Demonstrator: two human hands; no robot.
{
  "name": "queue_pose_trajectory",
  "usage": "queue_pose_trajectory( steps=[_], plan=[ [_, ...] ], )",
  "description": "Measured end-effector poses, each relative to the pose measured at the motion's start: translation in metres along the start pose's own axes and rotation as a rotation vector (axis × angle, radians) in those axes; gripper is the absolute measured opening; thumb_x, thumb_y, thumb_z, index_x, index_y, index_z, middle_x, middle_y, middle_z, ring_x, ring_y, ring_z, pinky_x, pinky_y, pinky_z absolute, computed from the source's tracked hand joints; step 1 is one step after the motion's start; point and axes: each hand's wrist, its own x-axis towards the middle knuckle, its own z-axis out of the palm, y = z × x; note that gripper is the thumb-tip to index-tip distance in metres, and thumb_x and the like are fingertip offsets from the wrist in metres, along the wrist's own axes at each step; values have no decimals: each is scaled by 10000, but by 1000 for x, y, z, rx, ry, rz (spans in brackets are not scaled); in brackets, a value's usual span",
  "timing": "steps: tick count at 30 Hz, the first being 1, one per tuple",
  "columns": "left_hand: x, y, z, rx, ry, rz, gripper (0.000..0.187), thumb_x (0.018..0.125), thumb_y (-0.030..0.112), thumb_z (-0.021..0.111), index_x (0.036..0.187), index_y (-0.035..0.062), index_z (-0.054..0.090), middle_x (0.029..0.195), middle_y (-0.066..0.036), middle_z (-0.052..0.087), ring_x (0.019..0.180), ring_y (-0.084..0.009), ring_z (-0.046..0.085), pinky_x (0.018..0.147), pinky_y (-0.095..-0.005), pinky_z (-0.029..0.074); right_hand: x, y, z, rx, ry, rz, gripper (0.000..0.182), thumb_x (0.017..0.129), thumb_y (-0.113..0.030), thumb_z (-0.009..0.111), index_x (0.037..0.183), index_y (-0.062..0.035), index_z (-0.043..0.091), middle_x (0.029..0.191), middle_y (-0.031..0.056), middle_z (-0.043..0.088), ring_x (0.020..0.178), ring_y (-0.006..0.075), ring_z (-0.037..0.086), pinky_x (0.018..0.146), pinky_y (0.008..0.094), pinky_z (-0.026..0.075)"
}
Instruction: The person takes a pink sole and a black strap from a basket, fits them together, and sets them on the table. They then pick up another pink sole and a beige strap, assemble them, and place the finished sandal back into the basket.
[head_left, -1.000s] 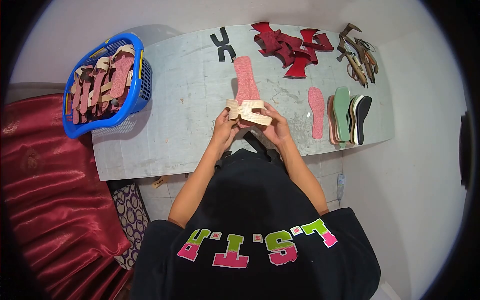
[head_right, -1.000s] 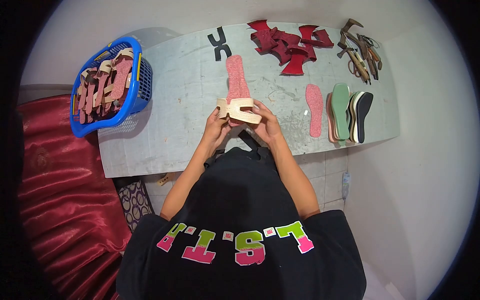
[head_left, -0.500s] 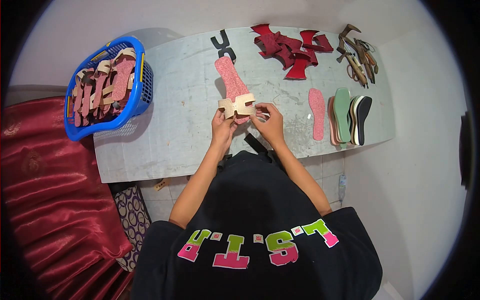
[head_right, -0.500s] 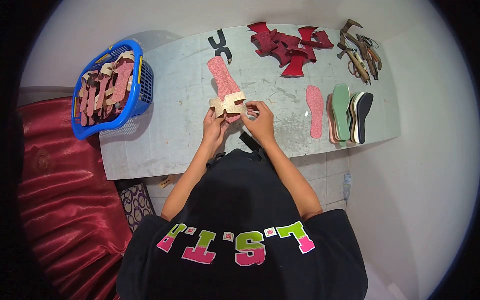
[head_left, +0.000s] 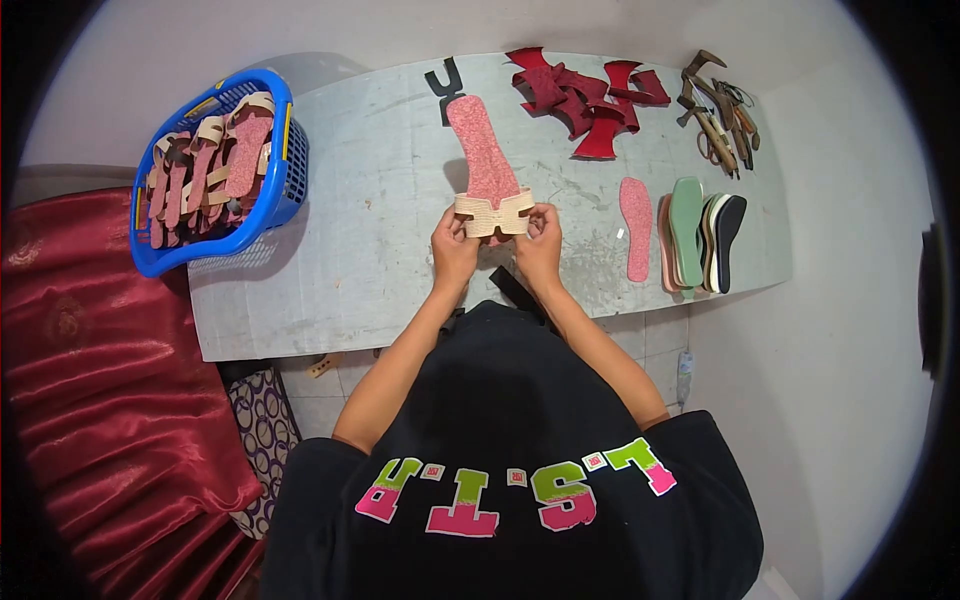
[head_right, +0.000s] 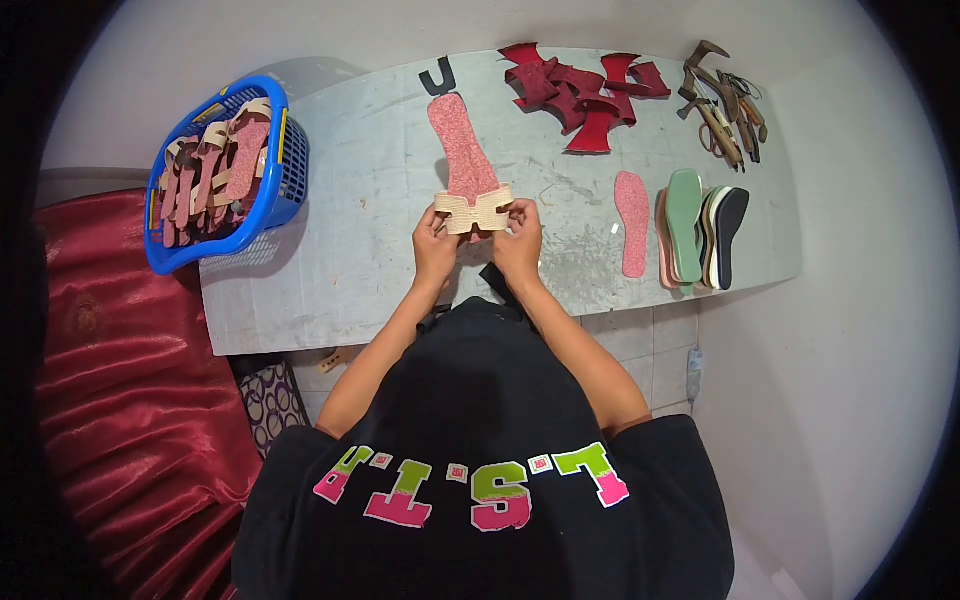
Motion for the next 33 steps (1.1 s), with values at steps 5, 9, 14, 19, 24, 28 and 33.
queue_pose_trajectory(
  steps=[5,9,14,19,24,28,33],
  plan=[
    [0,-4,2,11,-56,-2,463,869,-76,617,1314,-28,498,1244,-112,608,1088,-195,636,886,-306,564,-1,6,-4,321,94,267,412,801,172,587,1027,-78,350,1072,144,577,950,208,634,747,299,545],
    [-2,0,1,-4,-62,-40,491,853,-79,631,1321,-43,485,1236,-122,615,1098,-186,629,877,-281,542,1,-3,-8,301,57,336,479,765,231,555,1068,-76,347,1118,162,569,936,235,653,758,315,568],
    [0,2,-9,8,-14,-107,492,825,-126,618,1294,-40,499,1216,-117,622,1069,-178,640,838,-268,547,4,-18,-26,319,-149,401,496,826,98,567,1248,-70,369,1139,150,576,986,224,634,830,343,535],
    [1,4,-11,-23,-75,-114,568,815,-121,635,1351,-36,467,1227,-123,619,1087,-184,636,865,-283,552,10,-35,-31,543,-120,633,381,872,-66,576,1239,-15,488,1057,108,624,864,175,627,717,270,509],
    [-3,-7,-12,79,-154,-50,667,801,-97,676,1412,-27,419,1256,-134,606,1127,-203,621,912,-304,546,15,-17,-41,253,-93,688,163,875,-72,568,1012,-14,636,905,64,661,691,103,577,570,231,420],
    [-6,4,-17,56,-295,-119,635,808,-40,624,1412,-18,429,1260,-121,602,1139,-216,618,927,-337,530,15,-13,-51,186,-109,655,149,865,-54,573,990,-18,646,836,42,665,650,87,564,550,227,407],
    [-1,12,-18,-9,-170,-460,470,867,102,526,1334,48,537,1250,-50,591,996,-166,600,843,-316,515,20,-13,-59,79,-77,605,166,844,-45,588,976,-7,682,796,30,672,641,72,562,559,228,401]
  ],
)
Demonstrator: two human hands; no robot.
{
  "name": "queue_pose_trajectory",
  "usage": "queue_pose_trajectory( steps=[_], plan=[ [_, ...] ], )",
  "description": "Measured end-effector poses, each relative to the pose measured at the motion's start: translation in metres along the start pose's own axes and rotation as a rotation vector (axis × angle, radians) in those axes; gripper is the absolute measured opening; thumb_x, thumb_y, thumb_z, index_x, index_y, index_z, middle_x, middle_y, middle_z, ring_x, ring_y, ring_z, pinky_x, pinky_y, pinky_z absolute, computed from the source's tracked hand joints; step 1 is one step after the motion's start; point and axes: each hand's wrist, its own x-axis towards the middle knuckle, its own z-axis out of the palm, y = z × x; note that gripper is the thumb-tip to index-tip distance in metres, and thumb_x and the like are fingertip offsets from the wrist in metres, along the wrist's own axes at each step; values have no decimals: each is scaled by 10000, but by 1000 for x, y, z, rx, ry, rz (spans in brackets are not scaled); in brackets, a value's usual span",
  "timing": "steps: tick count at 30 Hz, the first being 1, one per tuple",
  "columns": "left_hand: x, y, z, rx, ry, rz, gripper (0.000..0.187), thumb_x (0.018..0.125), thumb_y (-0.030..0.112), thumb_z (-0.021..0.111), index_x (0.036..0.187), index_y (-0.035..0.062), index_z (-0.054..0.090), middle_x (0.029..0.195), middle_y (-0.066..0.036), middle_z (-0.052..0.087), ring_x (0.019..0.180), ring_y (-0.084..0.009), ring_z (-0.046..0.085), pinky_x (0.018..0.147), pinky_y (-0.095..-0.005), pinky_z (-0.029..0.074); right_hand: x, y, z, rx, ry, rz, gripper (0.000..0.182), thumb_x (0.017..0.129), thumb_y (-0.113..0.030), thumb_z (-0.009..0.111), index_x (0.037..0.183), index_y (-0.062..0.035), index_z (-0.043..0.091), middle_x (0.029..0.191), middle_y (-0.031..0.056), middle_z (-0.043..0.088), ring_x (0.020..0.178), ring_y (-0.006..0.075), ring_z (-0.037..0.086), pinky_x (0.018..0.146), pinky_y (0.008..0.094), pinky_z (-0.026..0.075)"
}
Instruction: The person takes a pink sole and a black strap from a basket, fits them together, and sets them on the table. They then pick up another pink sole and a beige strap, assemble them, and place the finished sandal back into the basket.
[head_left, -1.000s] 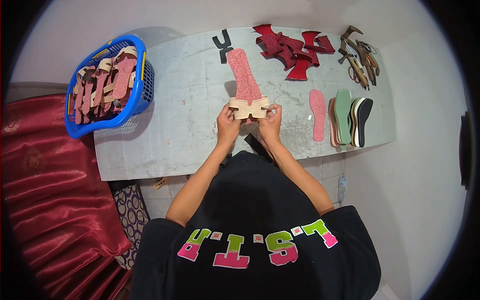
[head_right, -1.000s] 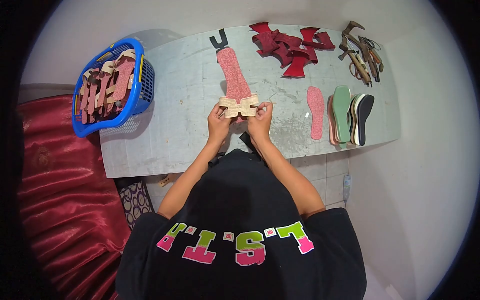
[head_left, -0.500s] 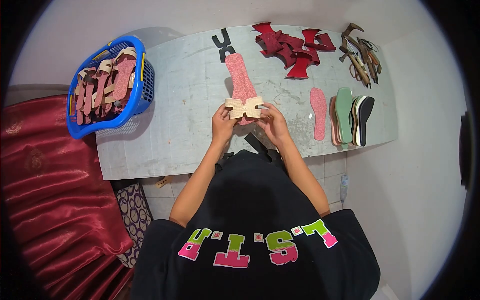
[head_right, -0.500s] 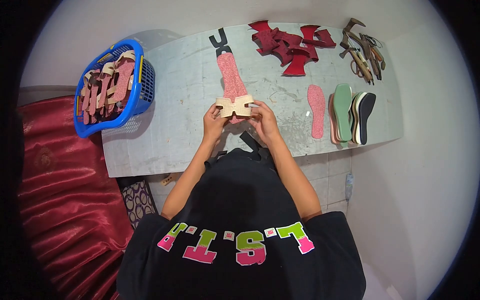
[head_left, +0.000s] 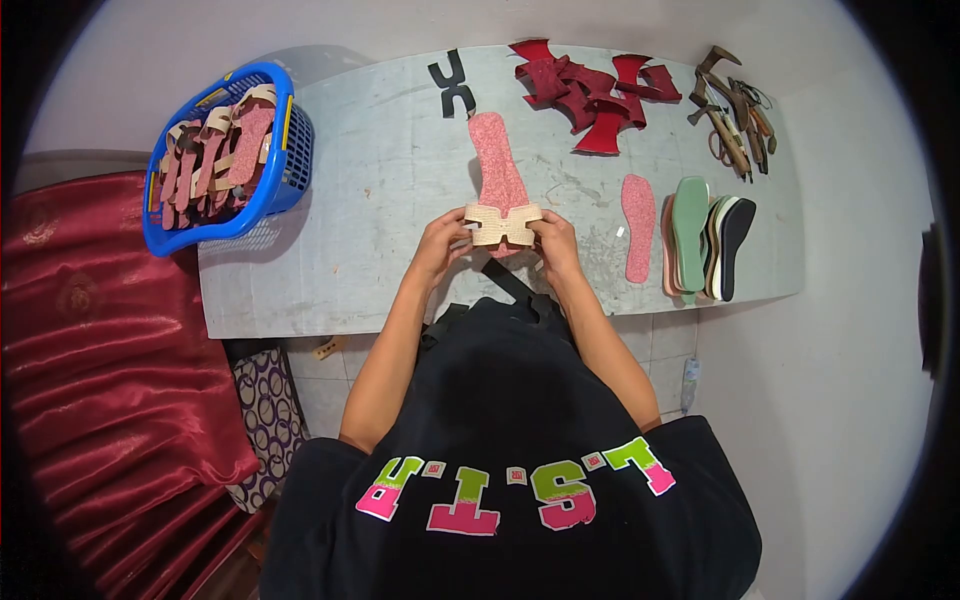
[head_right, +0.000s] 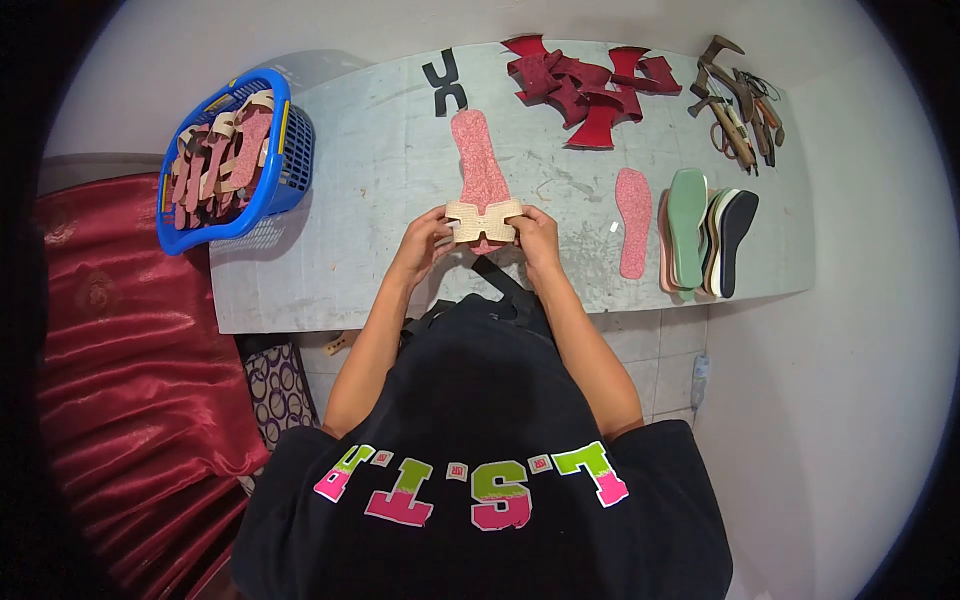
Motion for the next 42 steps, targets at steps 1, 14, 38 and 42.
queue_pose_trajectory(
  steps=[1,14,38,42],
  plan=[
    [1,1,6,1,6,1,470,867,102,526,1334,48,537,1250,-50,591,996,-166,600,843,-316,515,1,-1,-2,1,-5,3,166,844,-45,588,976,-7,682,796,30,672,641,72,562,559,228,401],
    [25,-32,41,116,90,52,267,896,-36,525,1148,3,606,1040,-84,690,877,-170,693,781,-309,581,7,-15,-37,-42,-72,-124,189,828,-36,604,966,42,705,852,82,703,766,133,645,698,247,484],
    [-3,-44,57,41,311,-20,258,914,29,581,1170,10,608,1029,-91,687,935,-167,679,800,-321,581,29,0,-45,-122,-322,155,194,805,37,610,991,40,666,849,84,701,715,138,656,639,267,505],
    [2,-47,51,45,335,52,264,904,23,583,1163,12,630,1032,-79,695,905,-161,682,778,-316,570,21,-6,-38,-159,-276,127,229,796,39,616,1017,63,672,905,105,715,771,155,675,694,274,517]
  ],
)
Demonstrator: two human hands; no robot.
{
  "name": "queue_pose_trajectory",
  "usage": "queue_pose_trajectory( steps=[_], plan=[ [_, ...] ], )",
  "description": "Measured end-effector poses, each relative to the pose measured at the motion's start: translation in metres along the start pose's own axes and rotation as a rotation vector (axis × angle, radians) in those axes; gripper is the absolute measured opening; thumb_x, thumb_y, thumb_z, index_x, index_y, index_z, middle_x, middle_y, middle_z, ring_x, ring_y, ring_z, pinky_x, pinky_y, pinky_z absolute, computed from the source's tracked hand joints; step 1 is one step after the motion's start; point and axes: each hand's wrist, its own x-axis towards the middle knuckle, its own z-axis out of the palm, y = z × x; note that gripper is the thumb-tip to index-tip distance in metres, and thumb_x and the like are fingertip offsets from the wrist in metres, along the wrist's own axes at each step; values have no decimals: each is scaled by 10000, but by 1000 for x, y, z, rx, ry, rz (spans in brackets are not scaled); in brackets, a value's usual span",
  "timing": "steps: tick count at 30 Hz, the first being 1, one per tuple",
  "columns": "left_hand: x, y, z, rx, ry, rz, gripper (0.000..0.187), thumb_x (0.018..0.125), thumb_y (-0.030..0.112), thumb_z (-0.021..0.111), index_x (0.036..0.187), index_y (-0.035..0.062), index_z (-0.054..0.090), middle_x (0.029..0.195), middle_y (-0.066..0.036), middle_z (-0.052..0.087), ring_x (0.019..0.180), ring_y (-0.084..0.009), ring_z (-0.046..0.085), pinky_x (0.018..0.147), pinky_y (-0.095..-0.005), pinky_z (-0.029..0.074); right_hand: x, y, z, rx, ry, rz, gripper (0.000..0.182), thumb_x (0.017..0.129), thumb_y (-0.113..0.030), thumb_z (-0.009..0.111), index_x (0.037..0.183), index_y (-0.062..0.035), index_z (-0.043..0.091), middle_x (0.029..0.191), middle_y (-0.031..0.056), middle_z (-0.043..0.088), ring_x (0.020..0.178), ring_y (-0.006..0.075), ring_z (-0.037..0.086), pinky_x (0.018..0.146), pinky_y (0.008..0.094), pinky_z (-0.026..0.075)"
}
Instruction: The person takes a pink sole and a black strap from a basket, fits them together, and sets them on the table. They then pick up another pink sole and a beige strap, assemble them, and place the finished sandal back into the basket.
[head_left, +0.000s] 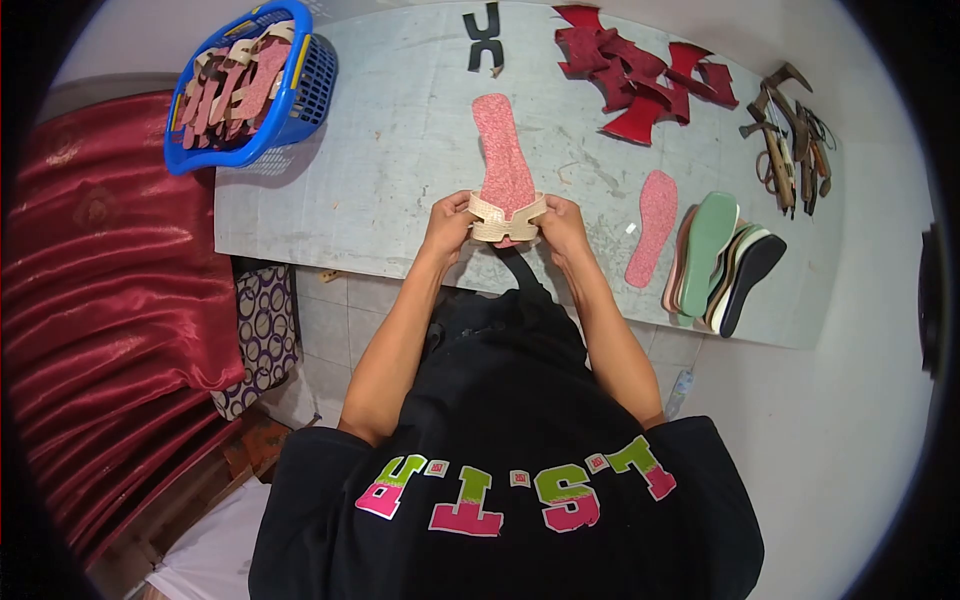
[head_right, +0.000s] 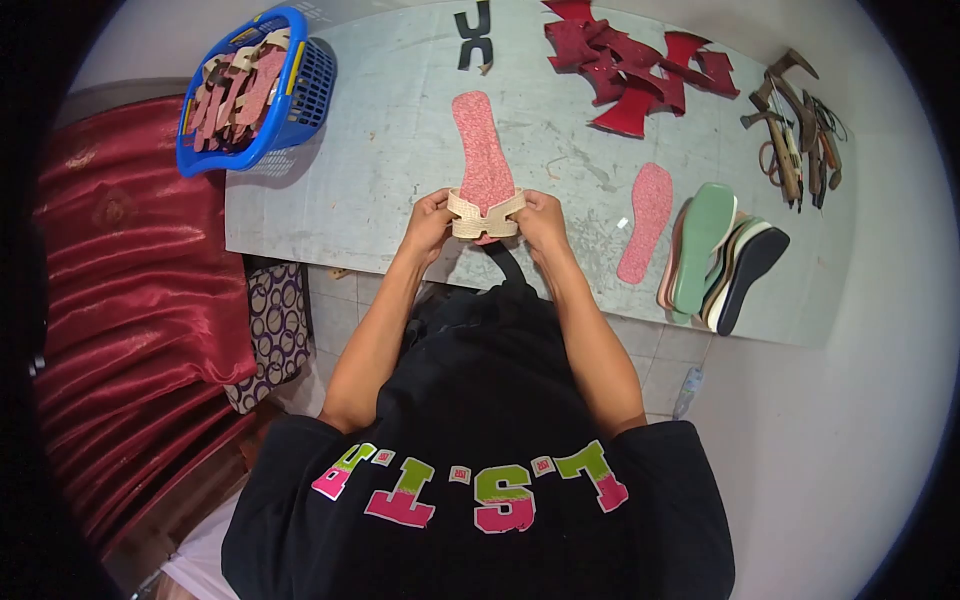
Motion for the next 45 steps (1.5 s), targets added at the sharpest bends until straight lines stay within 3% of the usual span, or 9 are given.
queue_pose_trajectory(
  steps=[5,7,13,20,28,31,37,39,45],
  plan=[
    [1,3,-21,37,-30,20,323,893,-19,551,1207,2,624,1083,-86,690,934,-165,688,810,-309,576,10,-3,10,-32,-36,-21,215,812,10,627,1022,36,666,897,94,711,769,151,670,691,268,511],
    [-7,20,-25,-127,-60,-35,340,892,-36,535,1221,-4,614,1103,-96,682,946,-169,687,828,-305,581,10,-9,21,-7,-48,-5,212,820,3,626,1029,22,661,888,85,707,765,145,666,686,266,512],
    [4,45,-77,-128,-156,25,272,889,-37,544,1151,-34,618,1104,-131,674,952,-193,691,828,-325,587,9,-7,78,128,-47,-58,180,839,7,616,1016,-14,640,874,50,700,766,124,656,676,256,515],
    [10,58,-153,29,-126,249,344,804,-114,558,1116,-49,689,991,-87,711,820,-120,663,716,-254,534,23,26,151,22,31,-216,223,794,84,601,993,-6,643,873,41,703,742,100,641,676,245,492],
    [9,111,-266,-38,-261,182,380,808,-80,562,1167,-31,674,976,-49,697,780,-99,646,653,-235,509,20,32,266,178,-31,-231,285,837,53,579,1116,14,616,1014,60,679,848,123,654,757,268,531],
    [3,132,-302,52,-309,223,393,820,-58,563,1202,-28,650,1013,-56,693,846,-111,659,700,-239,535,14,28,318,195,50,-281,299,805,82,557,1090,16,621,938,33,666,794,101,627,721,275,497],
    [-10,162,-355,-213,-447,213,398,901,51,602,1291,-18,564,1128,-83,671,933,-149,678,786,-278,560,22,24,367,199,-65,-404,507,797,142,572,1273,-6,481,1034,106,700,832,104,652,671,207,492],
    [-8,172,-369,-253,-447,240,390,936,109,594,1304,-12,549,1131,-87,672,959,-162,675,821,-299,561,27,17,381,210,-67,-429,456,802,137,570,1224,-18,492,1044,107,697,822,98,648,652,207,483],
    [5,217,-393,-225,-443,299,353,925,73,534,1262,-19,579,1122,-90,669,1006,-165,654,893,-326,540,49,-11,418,193,4,-469,327,813,86,610,1088,-48,494,977,75,681,790,114,635,626,226,475]
  ],
)
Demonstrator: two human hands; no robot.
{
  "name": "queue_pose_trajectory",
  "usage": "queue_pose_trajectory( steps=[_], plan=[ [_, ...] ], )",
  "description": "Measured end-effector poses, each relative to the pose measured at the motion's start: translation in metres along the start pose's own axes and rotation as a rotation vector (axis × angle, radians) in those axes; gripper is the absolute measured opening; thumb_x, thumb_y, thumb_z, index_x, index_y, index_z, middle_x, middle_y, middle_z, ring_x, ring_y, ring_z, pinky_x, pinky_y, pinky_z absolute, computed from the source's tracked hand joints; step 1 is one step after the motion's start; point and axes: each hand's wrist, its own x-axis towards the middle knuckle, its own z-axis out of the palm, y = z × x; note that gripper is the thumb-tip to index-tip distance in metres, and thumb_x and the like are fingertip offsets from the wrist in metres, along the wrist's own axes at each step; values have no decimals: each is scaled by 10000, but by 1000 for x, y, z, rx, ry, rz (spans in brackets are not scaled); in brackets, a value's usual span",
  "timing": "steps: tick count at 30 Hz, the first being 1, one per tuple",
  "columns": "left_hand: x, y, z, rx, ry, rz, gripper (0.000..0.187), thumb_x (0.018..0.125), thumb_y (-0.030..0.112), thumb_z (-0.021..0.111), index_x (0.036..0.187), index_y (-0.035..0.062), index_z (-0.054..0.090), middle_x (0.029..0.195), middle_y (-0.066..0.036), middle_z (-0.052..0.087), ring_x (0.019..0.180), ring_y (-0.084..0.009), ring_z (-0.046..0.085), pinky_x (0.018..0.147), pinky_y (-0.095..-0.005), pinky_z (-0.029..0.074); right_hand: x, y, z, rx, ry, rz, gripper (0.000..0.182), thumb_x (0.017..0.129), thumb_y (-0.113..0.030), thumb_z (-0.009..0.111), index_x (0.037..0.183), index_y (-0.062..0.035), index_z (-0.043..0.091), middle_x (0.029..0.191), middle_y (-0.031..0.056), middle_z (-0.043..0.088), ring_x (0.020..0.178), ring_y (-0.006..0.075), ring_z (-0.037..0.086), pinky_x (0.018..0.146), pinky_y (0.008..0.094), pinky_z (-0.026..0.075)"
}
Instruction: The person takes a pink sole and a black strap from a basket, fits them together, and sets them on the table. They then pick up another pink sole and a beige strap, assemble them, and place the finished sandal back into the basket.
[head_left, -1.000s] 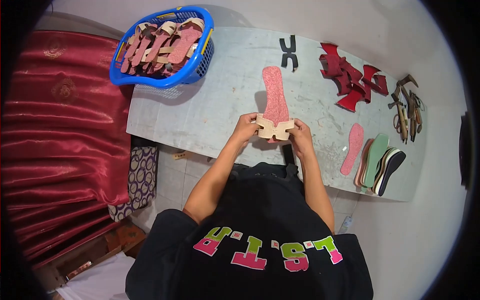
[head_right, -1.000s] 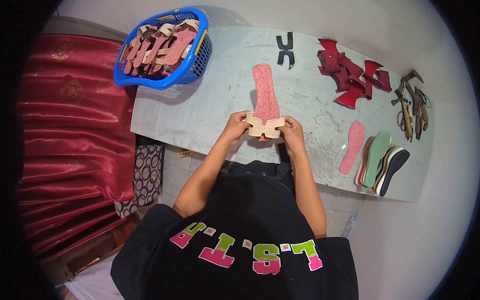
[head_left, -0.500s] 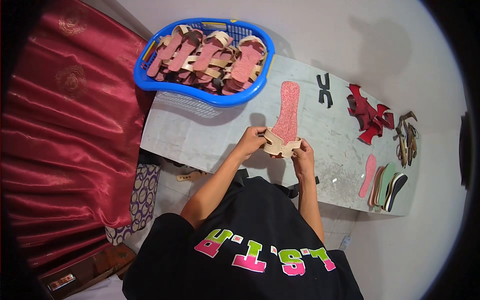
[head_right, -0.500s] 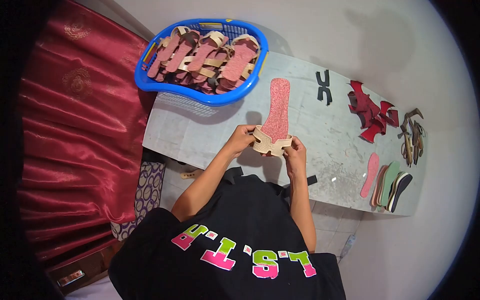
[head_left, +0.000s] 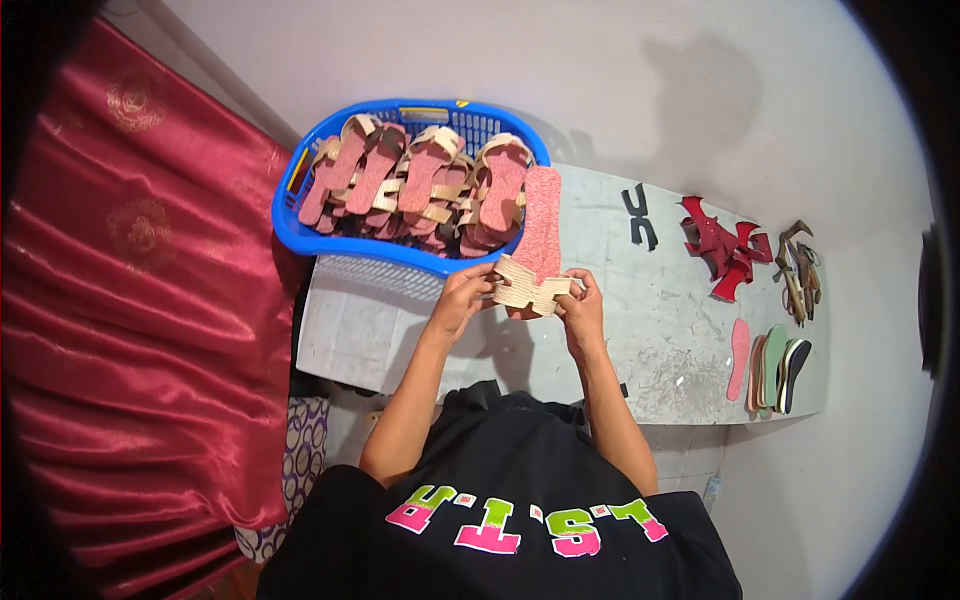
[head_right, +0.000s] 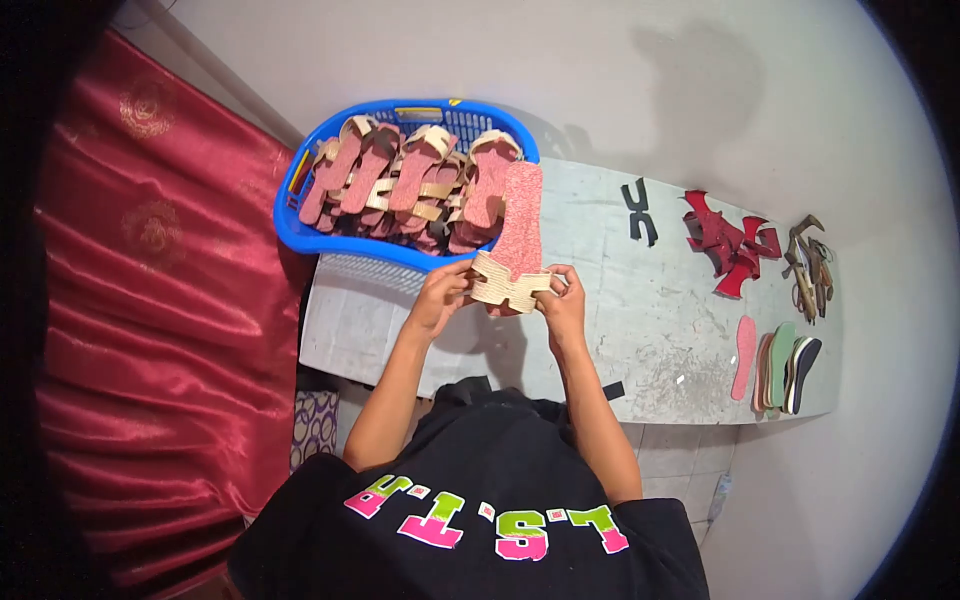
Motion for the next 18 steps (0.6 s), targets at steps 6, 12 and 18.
queue_pose_trajectory(
  steps=[6,12,18],
  plan=[
    [22,39,-3,199,100,127,348,921,132,671,1210,-49,599,1076,-87,685,945,-117,651,830,-258,525,25,-18,49,-126,0,-19,354,782,96,611,1069,-51,465,944,79,672,781,118,632,628,243,485],
    [25,79,-49,125,211,138,318,946,195,642,1211,22,610,1041,-48,689,896,-112,677,749,-256,573,66,-14,104,-188,-165,5,354,808,90,634,1095,-35,468,930,83,672,748,115,625,601,235,488],
    [51,132,-105,188,338,153,294,952,258,638,1164,56,656,987,0,695,844,-77,658,692,-200,506,113,-12,159,-113,-364,100,330,891,5,590,1201,-6,480,1033,110,673,774,121,625,634,236,491]
  ],
)
